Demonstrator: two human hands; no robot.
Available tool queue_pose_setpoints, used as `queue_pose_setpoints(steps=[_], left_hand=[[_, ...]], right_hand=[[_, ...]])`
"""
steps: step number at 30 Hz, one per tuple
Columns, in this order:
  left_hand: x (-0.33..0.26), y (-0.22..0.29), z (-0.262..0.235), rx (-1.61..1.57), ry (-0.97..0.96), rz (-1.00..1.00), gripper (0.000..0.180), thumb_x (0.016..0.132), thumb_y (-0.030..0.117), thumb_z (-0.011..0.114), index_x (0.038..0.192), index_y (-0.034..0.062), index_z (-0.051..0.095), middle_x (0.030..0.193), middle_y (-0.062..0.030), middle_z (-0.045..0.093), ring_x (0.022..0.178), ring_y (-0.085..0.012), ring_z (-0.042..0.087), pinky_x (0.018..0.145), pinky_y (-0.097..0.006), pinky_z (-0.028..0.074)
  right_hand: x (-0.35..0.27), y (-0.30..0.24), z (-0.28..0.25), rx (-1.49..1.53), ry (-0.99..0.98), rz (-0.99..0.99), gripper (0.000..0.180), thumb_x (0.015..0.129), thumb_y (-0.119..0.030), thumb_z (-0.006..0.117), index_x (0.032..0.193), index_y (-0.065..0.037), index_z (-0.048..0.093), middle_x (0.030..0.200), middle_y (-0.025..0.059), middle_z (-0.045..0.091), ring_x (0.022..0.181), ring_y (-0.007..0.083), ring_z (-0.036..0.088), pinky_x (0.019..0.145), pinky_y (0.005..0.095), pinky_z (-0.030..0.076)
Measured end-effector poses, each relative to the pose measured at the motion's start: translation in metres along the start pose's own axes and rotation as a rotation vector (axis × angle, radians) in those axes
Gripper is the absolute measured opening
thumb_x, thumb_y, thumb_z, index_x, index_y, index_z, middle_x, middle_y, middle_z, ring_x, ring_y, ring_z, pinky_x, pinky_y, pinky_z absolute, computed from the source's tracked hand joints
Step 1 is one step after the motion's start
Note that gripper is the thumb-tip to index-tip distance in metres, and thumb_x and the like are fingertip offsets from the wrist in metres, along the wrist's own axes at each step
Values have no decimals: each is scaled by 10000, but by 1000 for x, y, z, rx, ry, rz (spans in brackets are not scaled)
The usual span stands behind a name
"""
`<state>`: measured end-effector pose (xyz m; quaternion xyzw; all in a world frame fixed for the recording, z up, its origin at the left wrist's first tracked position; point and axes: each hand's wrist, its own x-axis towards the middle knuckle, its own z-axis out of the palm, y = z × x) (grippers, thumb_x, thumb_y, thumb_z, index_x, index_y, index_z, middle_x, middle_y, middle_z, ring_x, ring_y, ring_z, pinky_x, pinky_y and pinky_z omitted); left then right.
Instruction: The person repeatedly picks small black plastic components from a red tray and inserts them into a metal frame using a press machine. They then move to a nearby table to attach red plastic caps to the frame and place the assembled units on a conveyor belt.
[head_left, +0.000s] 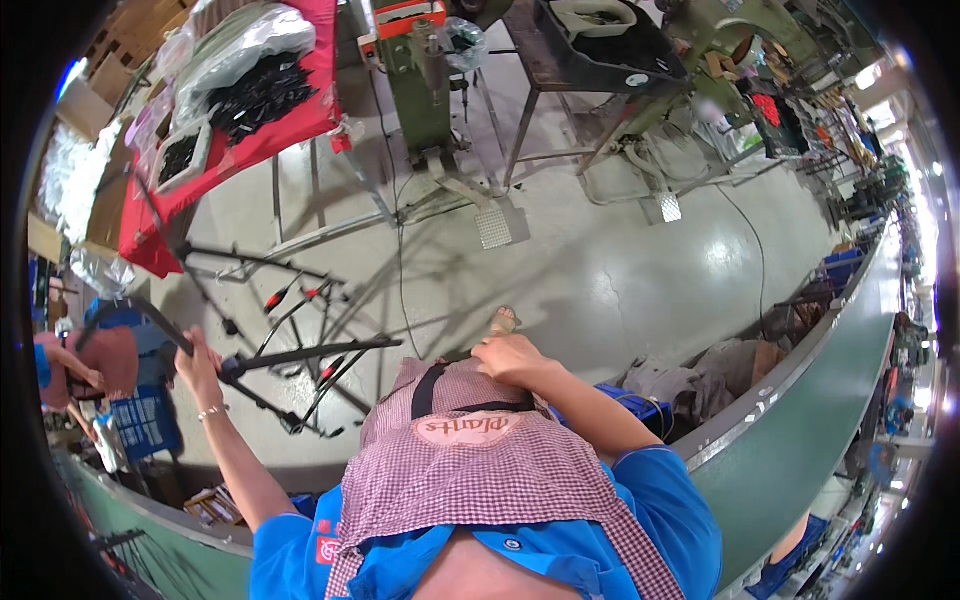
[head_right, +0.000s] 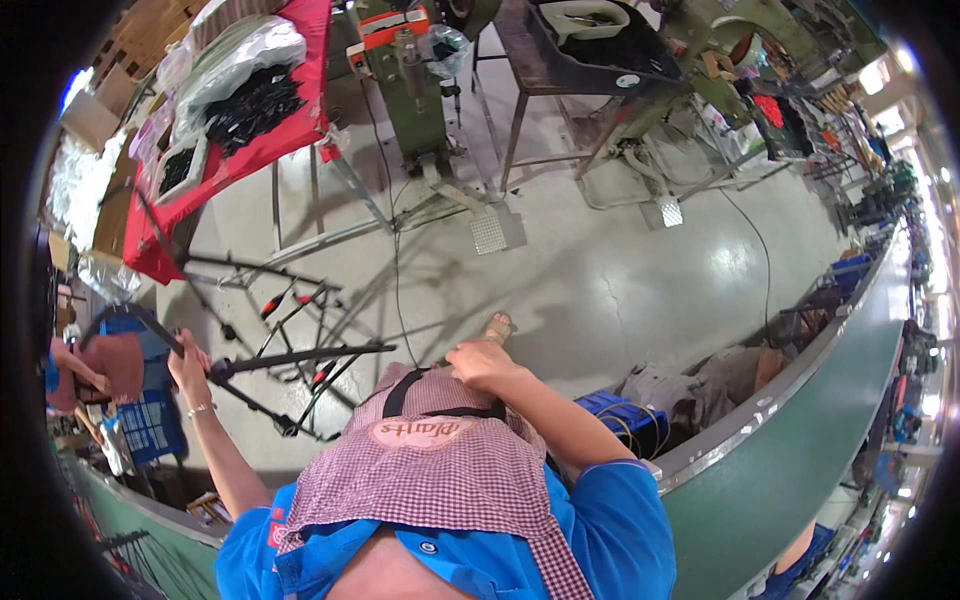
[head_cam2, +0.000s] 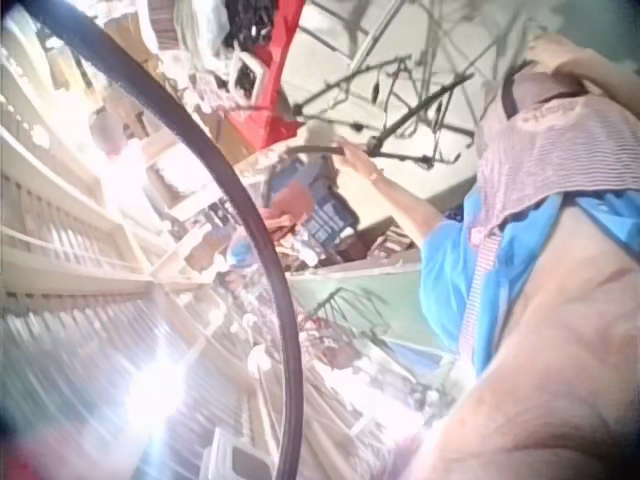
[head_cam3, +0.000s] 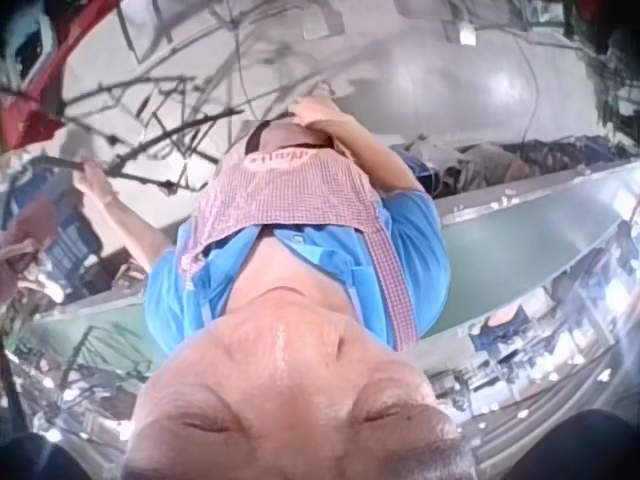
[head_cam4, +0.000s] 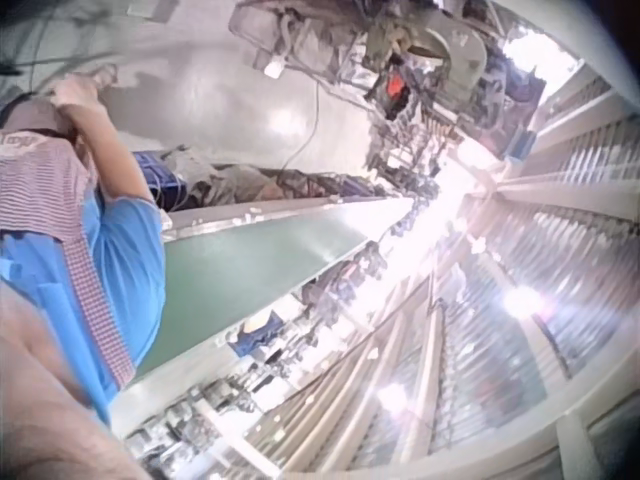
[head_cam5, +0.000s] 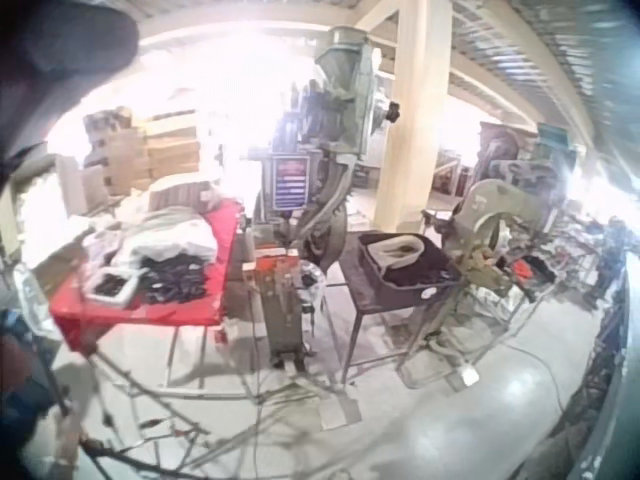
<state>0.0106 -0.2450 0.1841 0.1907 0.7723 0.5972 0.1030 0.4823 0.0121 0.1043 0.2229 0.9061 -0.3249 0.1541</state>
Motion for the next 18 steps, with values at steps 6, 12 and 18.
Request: queue_pose_setpoints(steps=[6, 12, 18], left_hand=[[1, -106, -18, 227, 298, -257, 407, 894, 353, 666, 636, 97, 484, 572, 42, 418, 543, -60, 368, 493, -264, 314], [29, -185, -65, 547, 772, -355, 489, 862, 388, 665, 1043, -65, 647, 925, -147, 689, 785, -247, 602, 769, -387, 493], [40, -119, -8, 482, 1127, -786, 720, 721, 470, 727, 1155, -77, 553, 1188, -297, 539, 983, -386, 578, 816, -445, 492]], right_hand=[[17, 39, -12, 13, -55, 128, 238, 814, -268, 594, 947, -73, 626, 996, 148, 645, 963, 333, 612, 797, 446, 491], [65, 88, -63, 37, -103, 108, 232, 828, -275, 593, 967, -92, 620, 988, 144, 650, 958, 341, 609, 802, 455, 485], [149, 175, -176, 73, 342, 127, 275, 841, -268, 610, 1058, -102, 635, 941, 156, 661, 876, 358, 623, 733, 447, 500]])
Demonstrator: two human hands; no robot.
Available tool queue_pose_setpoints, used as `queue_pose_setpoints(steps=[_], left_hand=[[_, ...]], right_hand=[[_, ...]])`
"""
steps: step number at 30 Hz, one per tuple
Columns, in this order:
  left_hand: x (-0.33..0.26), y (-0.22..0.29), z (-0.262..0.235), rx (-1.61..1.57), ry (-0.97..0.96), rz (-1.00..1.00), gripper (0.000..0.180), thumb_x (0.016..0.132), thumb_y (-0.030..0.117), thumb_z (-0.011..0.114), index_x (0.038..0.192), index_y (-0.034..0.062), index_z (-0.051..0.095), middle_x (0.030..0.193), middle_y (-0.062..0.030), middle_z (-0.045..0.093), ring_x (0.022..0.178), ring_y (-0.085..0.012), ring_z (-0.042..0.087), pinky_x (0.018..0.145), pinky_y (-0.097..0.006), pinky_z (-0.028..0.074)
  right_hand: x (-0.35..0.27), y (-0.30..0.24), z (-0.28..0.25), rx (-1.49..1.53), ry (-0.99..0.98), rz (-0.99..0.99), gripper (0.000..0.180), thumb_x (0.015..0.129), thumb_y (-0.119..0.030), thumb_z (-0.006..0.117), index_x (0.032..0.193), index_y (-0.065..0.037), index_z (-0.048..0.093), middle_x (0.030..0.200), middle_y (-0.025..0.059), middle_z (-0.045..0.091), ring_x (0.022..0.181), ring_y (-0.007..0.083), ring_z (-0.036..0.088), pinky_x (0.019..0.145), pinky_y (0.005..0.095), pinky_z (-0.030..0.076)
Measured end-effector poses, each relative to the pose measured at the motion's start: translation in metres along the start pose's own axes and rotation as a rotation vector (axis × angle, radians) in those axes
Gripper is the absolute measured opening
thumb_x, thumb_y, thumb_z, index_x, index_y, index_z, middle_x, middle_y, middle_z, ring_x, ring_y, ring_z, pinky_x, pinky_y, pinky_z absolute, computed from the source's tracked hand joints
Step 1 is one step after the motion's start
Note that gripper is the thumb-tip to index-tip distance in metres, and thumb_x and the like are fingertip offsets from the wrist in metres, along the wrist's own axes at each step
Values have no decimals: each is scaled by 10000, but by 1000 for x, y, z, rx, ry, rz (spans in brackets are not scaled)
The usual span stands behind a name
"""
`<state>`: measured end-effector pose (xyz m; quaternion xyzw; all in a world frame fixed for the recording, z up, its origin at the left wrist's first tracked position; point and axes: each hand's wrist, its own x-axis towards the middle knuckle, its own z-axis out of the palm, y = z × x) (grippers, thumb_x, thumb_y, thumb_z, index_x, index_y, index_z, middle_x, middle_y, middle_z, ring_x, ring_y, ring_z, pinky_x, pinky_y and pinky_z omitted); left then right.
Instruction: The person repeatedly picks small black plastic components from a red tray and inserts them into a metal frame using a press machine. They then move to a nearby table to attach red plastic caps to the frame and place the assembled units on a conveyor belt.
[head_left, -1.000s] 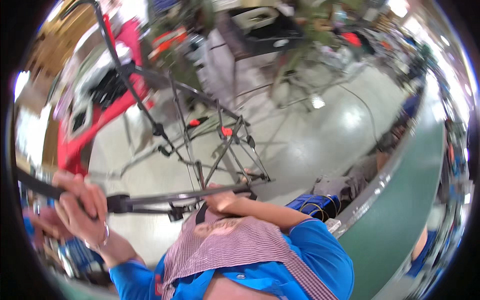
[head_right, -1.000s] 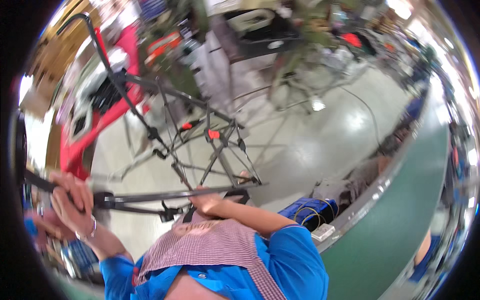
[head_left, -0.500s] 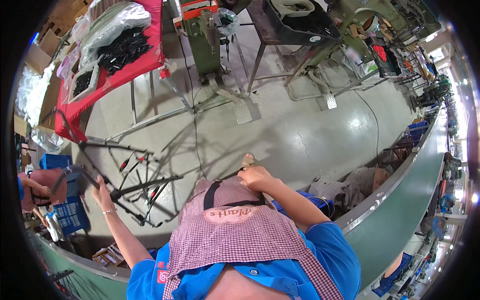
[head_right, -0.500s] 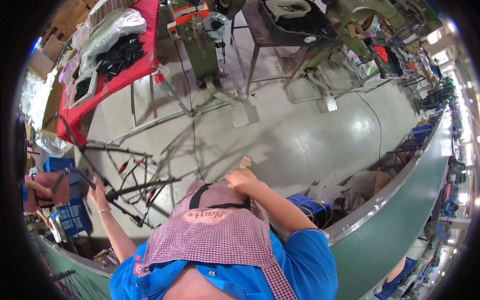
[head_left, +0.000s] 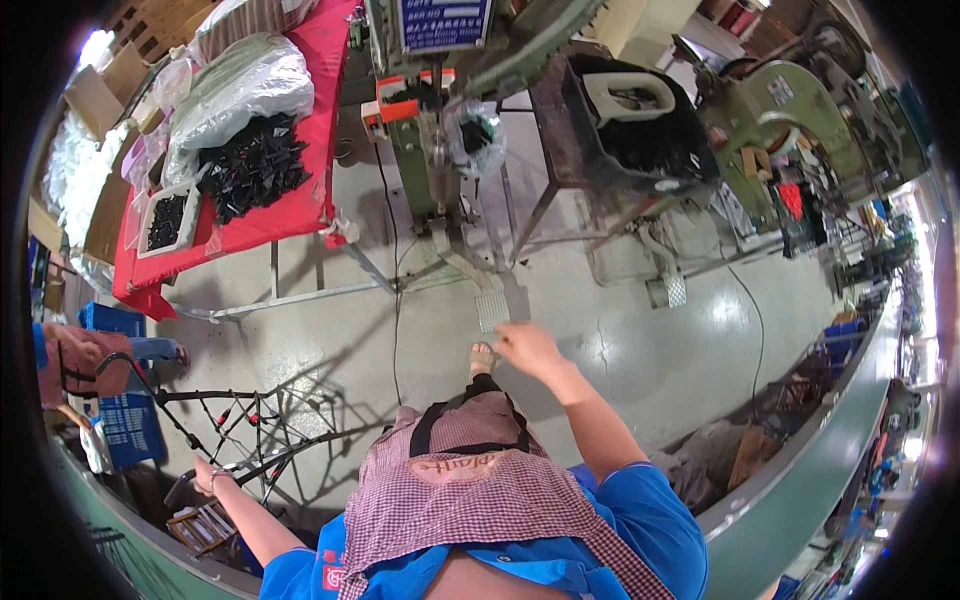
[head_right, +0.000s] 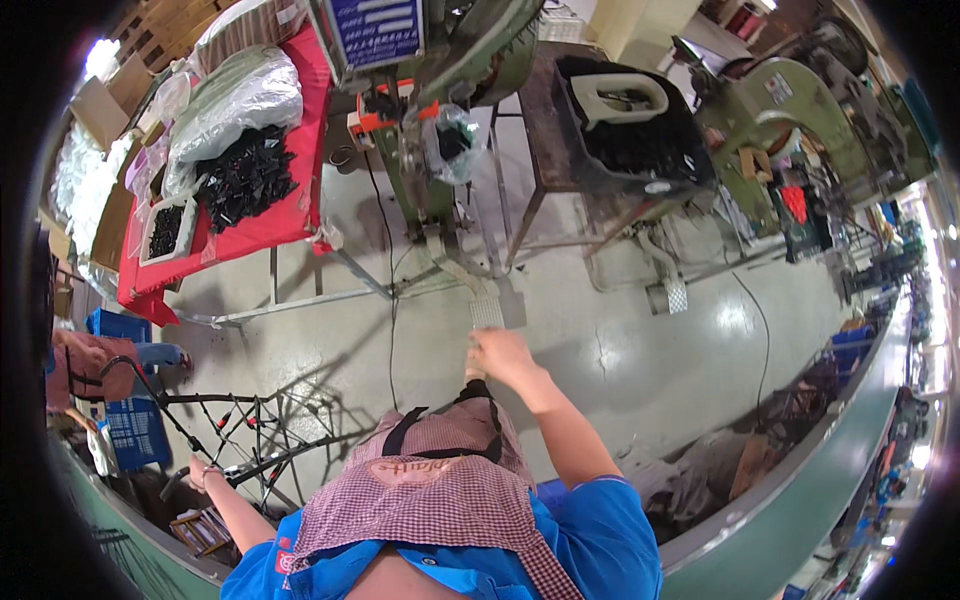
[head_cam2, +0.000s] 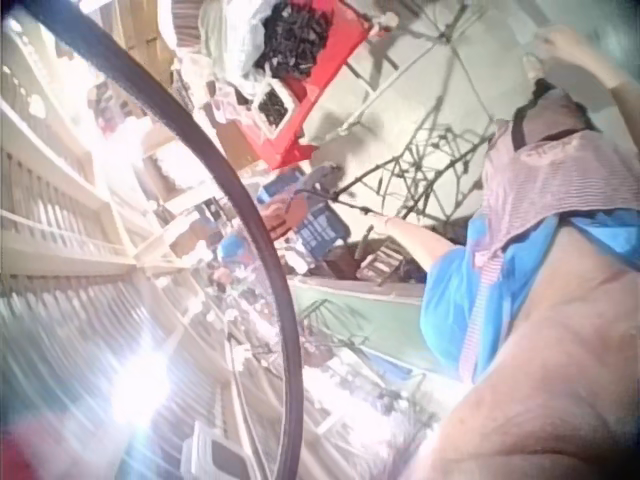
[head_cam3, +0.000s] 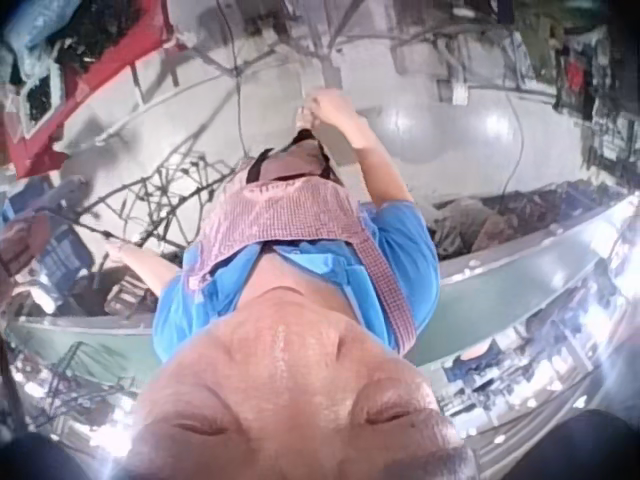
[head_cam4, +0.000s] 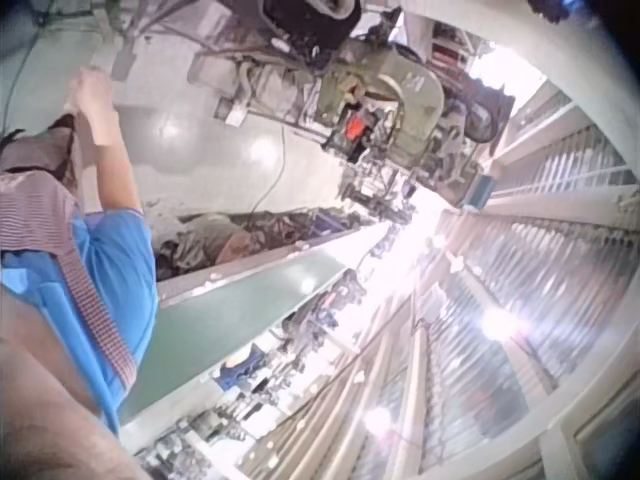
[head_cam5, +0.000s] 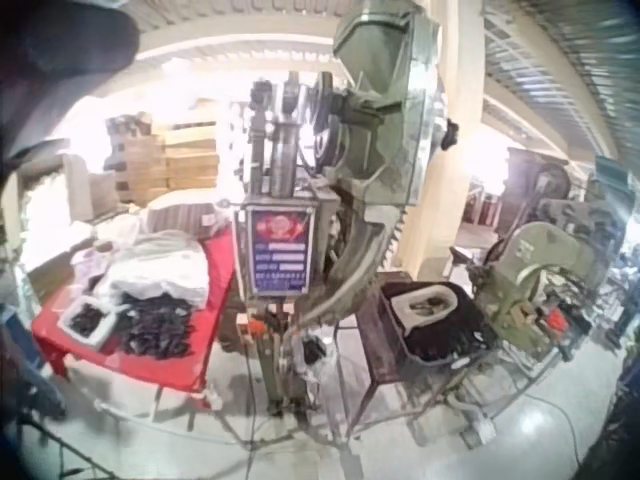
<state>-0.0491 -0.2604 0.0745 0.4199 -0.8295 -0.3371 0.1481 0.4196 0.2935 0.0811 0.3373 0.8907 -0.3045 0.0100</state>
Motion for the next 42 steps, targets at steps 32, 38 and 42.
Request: queue_pose_setpoints(steps=[32, 38, 42], left_hand=[[-336, 277, 202, -304, -720, 1113, 127, 799, 22, 632, 925, 29, 621, 867, -98, 605, 712, -245, 614, 650, -329, 487], [-370, 346, 247, 25, -548, 1630, 202, 738, 193, 745, 861, 89, 623, 878, -74, 581, 860, -267, 609, 690, -374, 511], [-372, 365, 269, 491, -515, 1674, 265, 715, 271, 771, 881, 99, 657, 933, -88, 604, 900, -279, 628, 725, -413, 514]], right_hand=[[389, 58, -146, -304, 312, -244, 137, 765, -153, 628, 863, -62, 657, 867, 188, 638, 815, 392, 607, 712, 442, 482], [411, 97, -116, -300, 357, -164, 82, 690, -123, 639, 727, -50, 647, 730, 178, 640, 728, 395, 609, 673, 464, 478], [426, 112, -97, -47, 406, -236, 62, 697, -82, 631, 685, -21, 635, 632, 166, 628, 587, 303, 627, 574, 410, 488]])
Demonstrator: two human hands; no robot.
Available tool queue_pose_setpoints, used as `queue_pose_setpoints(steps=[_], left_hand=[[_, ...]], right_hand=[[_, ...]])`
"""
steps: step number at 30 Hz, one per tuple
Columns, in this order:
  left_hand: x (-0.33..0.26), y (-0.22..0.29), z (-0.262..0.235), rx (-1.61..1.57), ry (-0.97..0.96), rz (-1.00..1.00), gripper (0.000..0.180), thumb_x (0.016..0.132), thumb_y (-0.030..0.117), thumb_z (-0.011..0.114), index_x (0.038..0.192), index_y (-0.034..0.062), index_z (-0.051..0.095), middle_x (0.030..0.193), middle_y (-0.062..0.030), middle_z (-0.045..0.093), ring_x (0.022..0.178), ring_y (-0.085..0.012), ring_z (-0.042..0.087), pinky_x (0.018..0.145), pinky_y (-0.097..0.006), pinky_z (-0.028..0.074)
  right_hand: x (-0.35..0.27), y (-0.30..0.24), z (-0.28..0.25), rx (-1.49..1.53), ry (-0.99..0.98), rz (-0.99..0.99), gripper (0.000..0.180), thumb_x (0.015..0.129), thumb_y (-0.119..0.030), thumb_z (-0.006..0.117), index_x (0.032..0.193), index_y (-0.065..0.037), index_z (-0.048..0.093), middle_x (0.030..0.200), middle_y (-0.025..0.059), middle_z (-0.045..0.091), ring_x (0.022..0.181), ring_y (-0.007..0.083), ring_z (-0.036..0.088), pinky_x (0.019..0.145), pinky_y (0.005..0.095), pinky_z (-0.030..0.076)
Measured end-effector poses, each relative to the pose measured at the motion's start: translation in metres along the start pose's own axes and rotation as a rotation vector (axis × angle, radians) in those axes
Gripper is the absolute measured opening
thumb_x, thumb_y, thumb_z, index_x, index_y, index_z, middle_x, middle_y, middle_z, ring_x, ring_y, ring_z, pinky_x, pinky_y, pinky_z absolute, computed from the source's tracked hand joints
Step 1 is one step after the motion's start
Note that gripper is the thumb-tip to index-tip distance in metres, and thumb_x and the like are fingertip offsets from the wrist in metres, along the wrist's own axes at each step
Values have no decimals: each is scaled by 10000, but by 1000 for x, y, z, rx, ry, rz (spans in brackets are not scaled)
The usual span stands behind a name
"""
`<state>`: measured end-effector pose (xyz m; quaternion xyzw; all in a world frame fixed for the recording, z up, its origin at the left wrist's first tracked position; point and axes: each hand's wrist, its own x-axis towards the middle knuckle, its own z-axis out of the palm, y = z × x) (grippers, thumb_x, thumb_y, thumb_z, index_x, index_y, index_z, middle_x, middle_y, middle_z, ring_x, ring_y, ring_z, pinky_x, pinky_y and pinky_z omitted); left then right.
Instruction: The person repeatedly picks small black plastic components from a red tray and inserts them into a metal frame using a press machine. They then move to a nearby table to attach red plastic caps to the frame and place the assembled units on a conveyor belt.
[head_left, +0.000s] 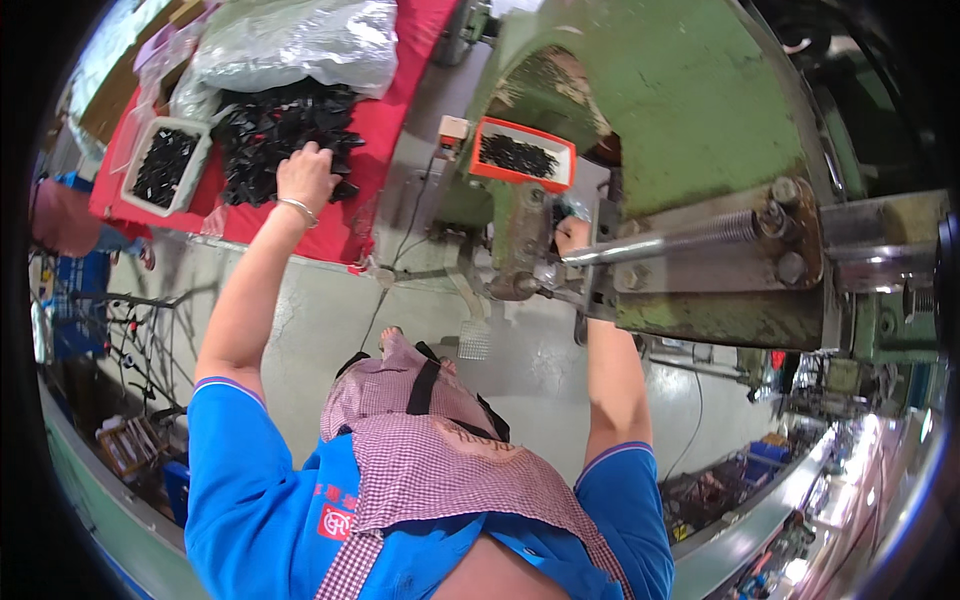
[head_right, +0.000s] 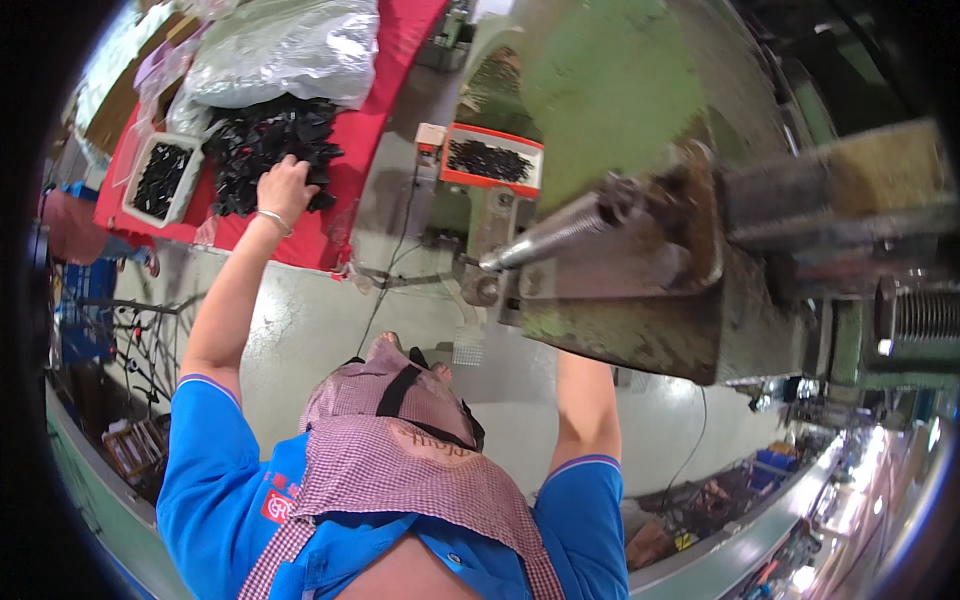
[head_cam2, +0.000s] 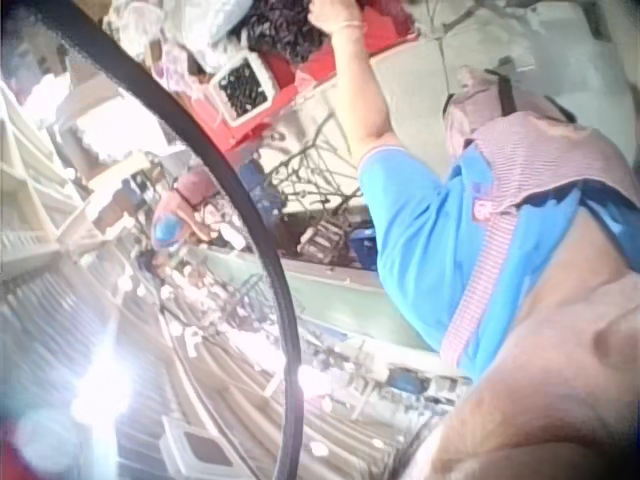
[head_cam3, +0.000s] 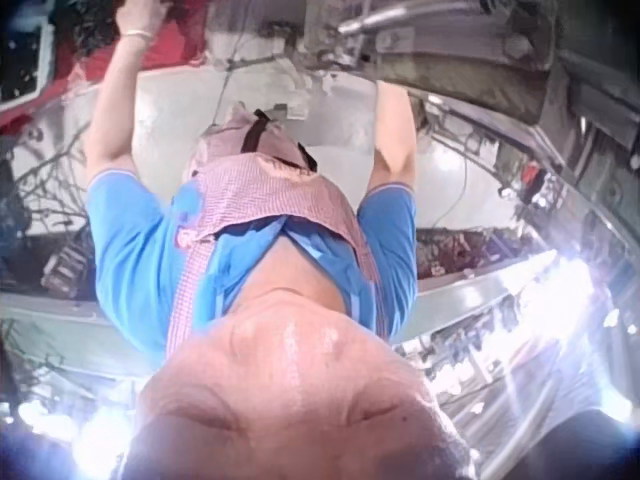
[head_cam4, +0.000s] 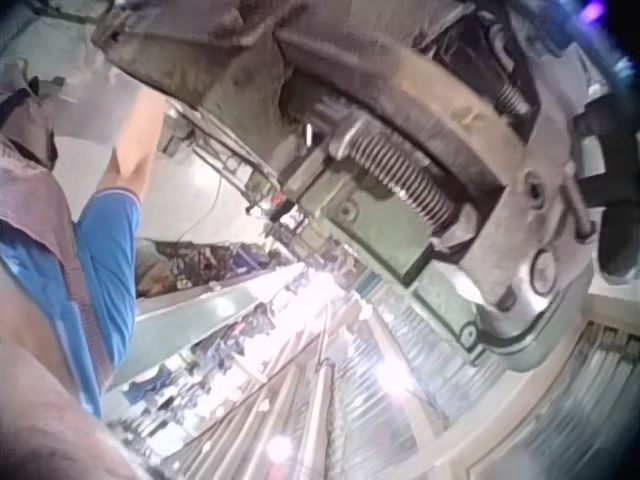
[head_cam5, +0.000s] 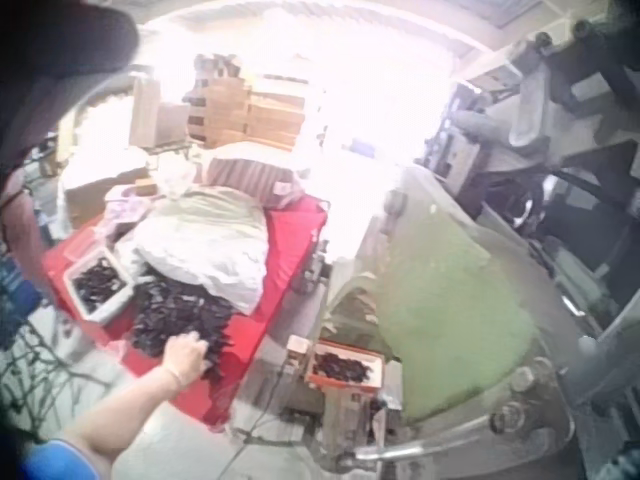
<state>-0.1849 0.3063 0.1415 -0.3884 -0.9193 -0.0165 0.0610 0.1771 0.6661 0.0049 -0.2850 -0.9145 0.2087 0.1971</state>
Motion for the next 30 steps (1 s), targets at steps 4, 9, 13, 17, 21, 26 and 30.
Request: queue_pose_setpoints(steps=[4, 9, 13, 17, 21, 26, 30], left_hand=[[20, -1, 7, -43, -51, 91, 200, 760, 221, 729, 861, 64, 657, 934, -125, 617, 851, -315, 648, 723, -415, 522], [29, -24, 19, -142, 106, 84, 125, 803, 151, 652, 829, 39, 604, 847, -134, 582, 810, -346, 619, 686, -426, 510], [19, -12, -4, -468, 321, 150, 73, 769, 43, 630, 837, 17, 632, 815, -117, 596, 727, -315, 619, 641, -380, 497], [-12, 6, -17, -773, 225, 65, 148, 678, -27, 580, 784, 16, 674, 778, -112, 624, 720, -261, 640, 679, -321, 516], [-43, 7, 13, -897, 208, -64, 257, 694, -35, 596, 929, 28, 677, 787, -97, 629, 708, -193, 622, 681, -289, 508], [-81, 17, 22, -1008, 47, -180, 309, 712, -14, 609, 1011, 15, 682, 823, -59, 635, 696, -120, 578, 659, -257, 487], [-105, 25, 25, -1109, -48, -235, 293, 717, -15, 591, 996, -4, 679, 819, -54, 614, 706, -117, 579, 661, -256, 488]], right_hand=[[-10, 24, -3, 98, -39, 168, 93, 725, -105, 651, 714, -14, 640, 597, 130, 602, 558, 239, 591, 563, 400, 484], [-11, 1, -23, 89, -44, 186, 88, 733, -101, 651, 729, -14, 641, 608, 125, 602, 563, 235, 590, 564, 395, 485], [-16, -5, -33, 81, -19, 209, 85, 739, -98, 652, 742, -14, 641, 617, 121, 603, 567, 231, 588, 564, 391, 486], [-19, -12, -42, 80, 2, 216, 81, 746, -94, 652, 754, -14, 642, 625, 118, 604, 571, 227, 587, 565, 387, 487], [-16, -21, -51, 68, 28, 210, 79, 752, -91, 652, 766, -14, 643, 634, 114, 604, 575, 223, 585, 565, 384, 488], [-15, -30, -58, 58, 73, 217, 76, 760, -86, 652, 781, -14, 644, 645, 109, 605, 579, 218, 584, 566, 379, 489], [-12, -36, -58, 56, 109, 214, 74, 767, -83, 653, 793, -14, 644, 654, 105, 606, 583, 215, 582, 566, 375, 490]])
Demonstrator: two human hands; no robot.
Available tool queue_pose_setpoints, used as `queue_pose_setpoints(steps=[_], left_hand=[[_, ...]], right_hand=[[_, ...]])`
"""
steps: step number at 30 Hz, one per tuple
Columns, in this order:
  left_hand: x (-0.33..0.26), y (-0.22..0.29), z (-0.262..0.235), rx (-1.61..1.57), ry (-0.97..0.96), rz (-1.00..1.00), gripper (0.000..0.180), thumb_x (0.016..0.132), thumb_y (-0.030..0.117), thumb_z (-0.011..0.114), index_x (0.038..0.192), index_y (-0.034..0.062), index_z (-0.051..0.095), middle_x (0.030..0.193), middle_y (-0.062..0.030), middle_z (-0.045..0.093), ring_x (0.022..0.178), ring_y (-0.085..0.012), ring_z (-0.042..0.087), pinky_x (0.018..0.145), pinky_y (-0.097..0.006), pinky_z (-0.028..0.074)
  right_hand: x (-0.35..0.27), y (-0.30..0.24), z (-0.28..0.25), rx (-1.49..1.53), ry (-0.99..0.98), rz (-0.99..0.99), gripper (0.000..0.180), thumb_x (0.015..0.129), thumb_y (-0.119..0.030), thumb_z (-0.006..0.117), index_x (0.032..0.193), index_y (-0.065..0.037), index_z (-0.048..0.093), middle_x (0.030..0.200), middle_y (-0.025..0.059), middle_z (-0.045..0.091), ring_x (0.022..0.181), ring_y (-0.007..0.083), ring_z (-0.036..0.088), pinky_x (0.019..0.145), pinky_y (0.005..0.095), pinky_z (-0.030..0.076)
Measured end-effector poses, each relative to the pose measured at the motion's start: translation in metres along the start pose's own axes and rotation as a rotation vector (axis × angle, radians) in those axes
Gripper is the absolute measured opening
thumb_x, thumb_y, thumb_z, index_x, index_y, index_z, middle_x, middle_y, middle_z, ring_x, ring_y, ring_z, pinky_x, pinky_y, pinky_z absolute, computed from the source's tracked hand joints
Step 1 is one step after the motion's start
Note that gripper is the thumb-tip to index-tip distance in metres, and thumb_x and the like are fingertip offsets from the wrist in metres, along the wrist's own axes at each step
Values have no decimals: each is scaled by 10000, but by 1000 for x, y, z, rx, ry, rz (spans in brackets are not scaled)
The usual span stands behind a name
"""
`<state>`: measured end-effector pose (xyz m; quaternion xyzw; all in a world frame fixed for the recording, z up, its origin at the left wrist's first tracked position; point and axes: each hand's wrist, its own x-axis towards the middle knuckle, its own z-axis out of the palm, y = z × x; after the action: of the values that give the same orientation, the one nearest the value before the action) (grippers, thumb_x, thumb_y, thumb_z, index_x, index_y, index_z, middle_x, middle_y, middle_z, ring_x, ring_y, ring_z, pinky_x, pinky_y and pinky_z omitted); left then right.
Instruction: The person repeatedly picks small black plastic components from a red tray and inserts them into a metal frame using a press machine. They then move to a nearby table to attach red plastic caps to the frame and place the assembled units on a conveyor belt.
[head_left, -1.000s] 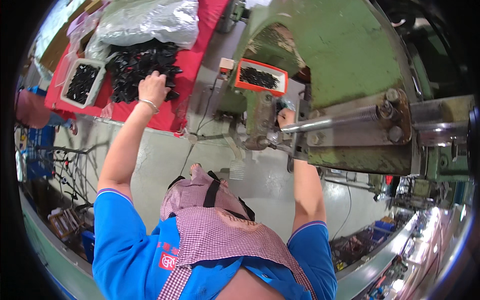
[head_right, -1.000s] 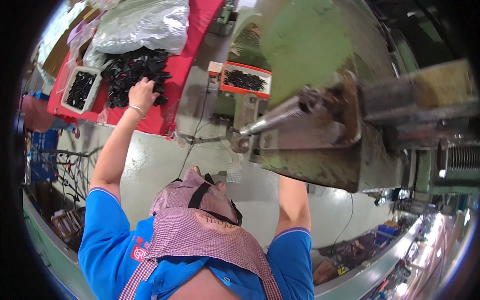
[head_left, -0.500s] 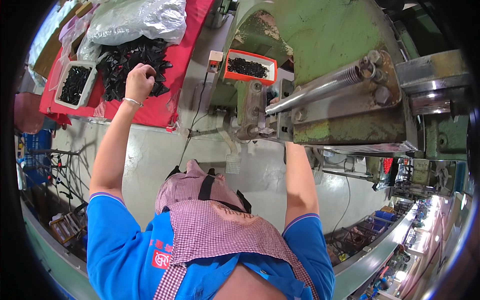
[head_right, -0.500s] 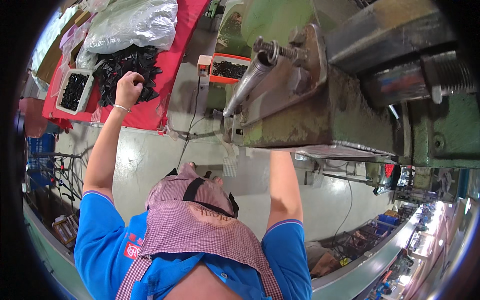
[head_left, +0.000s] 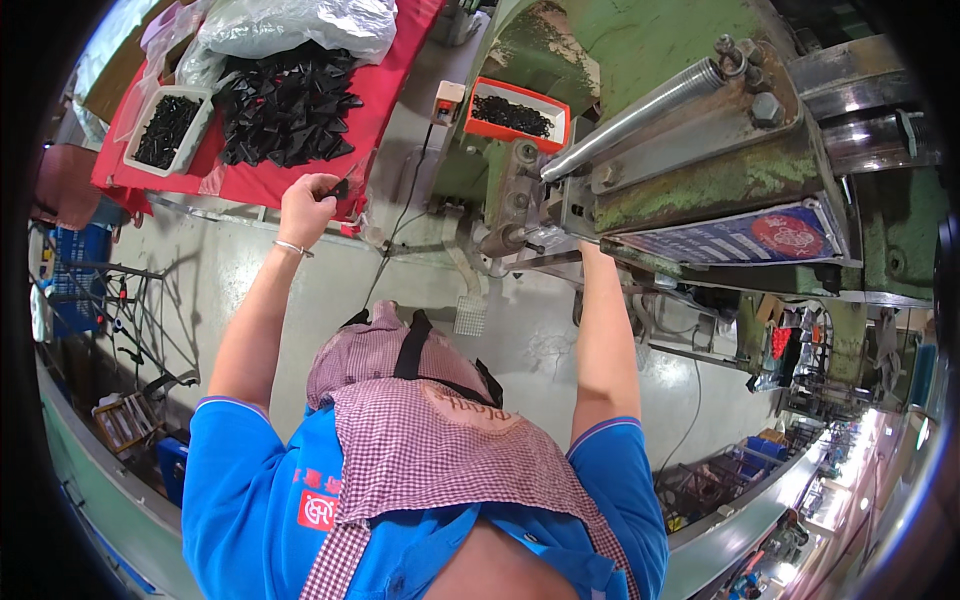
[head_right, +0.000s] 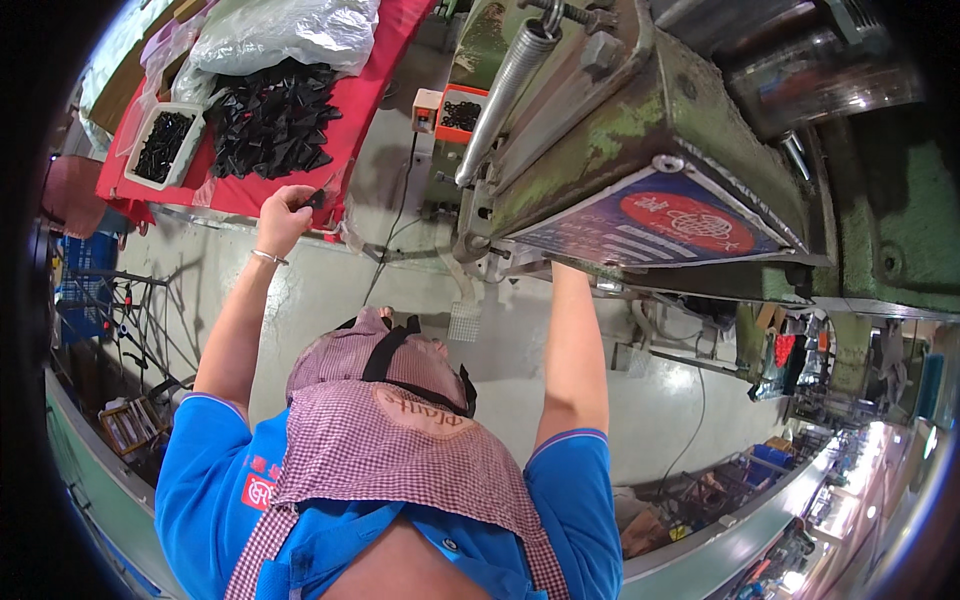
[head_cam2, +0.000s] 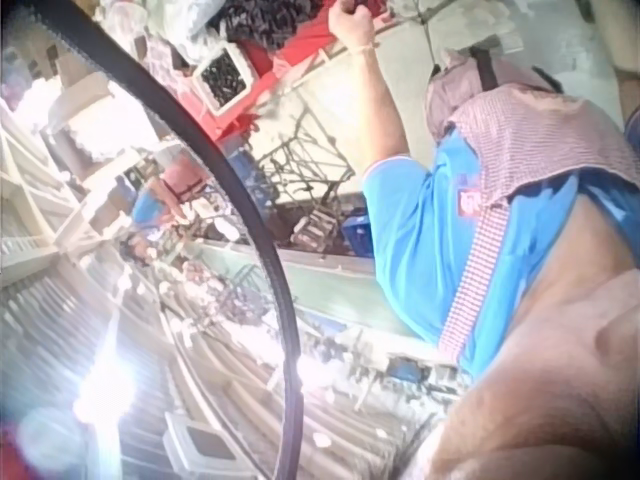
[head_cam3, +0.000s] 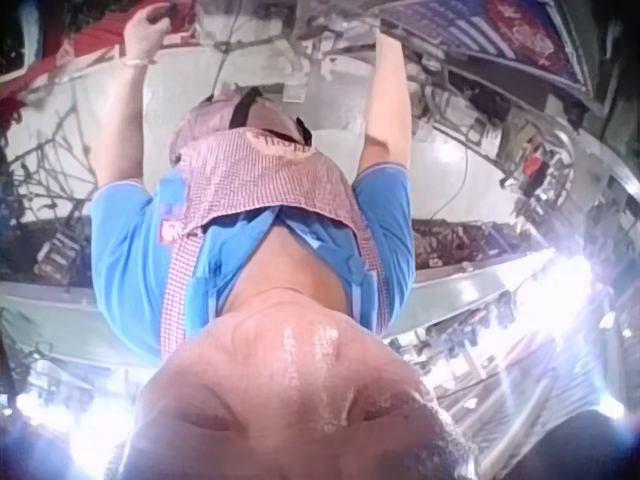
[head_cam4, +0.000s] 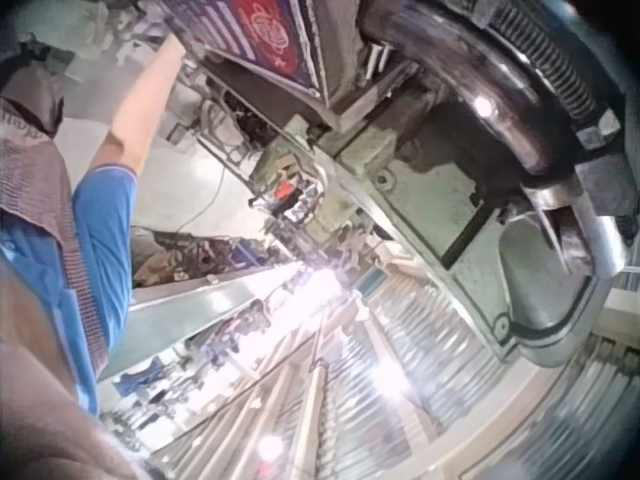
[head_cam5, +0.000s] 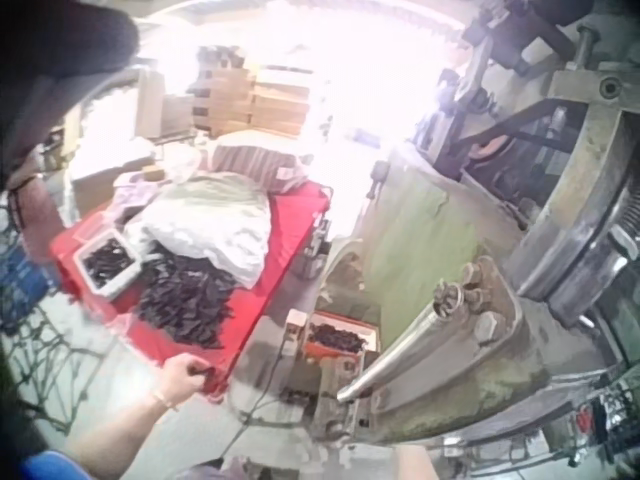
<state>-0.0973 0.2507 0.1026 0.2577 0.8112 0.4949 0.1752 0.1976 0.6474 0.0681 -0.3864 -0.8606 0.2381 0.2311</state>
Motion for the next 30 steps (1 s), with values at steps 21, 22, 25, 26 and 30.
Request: queue_pose_setpoints(steps=[21, 22, 25, 26, 30], left_hand=[[-64, -12, 17, -378, -92, -257, 208, 809, -30, 568, 993, 1, 660, 838, -37, 652, 655, -85, 608, 538, -223, 495], [-66, -9, 17, -402, -111, -274, 200, 815, -26, 570, 993, 0, 659, 827, -36, 650, 648, -84, 606, 534, -222, 493], [-70, 3, 23, -450, -176, -304, 174, 833, -17, 580, 988, -2, 656, 789, -33, 642, 621, -79, 596, 521, -221, 484], [-70, 7, 26, -455, -194, -302, 163, 837, -13, 585, 984, -4, 655, 772, -31, 637, 610, -78, 590, 517, -220, 480], [-69, 31, 36, -534, -246, -262, 131, 846, 0, 605, 969, -10, 651, 713, -21, 616, 571, -74, 567, 503, -214, 464]], right_hand=[[-61, -128, -89, 838, -172, 197, 76, 801, -65, 654, 858, -14, 648, 700, 85, 609, 603, 195, 575, 569, 355, 496], [-71, -143, -96, 910, -232, 228, 77, 802, -64, 654, 861, -14, 648, 702, 84, 609, 604, 194, 574, 569, 354, 496], [-88, -170, -105, 1015, -417, 323, 98, 827, -47, 647, 917, -8, 636, 756, 70, 618, 615, 190, 579, 569, 345, 501], [-89, -174, -104, 1010, -434, 371, 67, 834, -46, 642, 884, -1, 634, 742, 73, 621, 617, 191, 593, 586, 341, 511], [-87, -186, -99, 1055, -480, 471, 58, 843, -54, 637, 813, -7, 619, 691, 63, 588, 601, 181, 577, 582, 333, 502]])
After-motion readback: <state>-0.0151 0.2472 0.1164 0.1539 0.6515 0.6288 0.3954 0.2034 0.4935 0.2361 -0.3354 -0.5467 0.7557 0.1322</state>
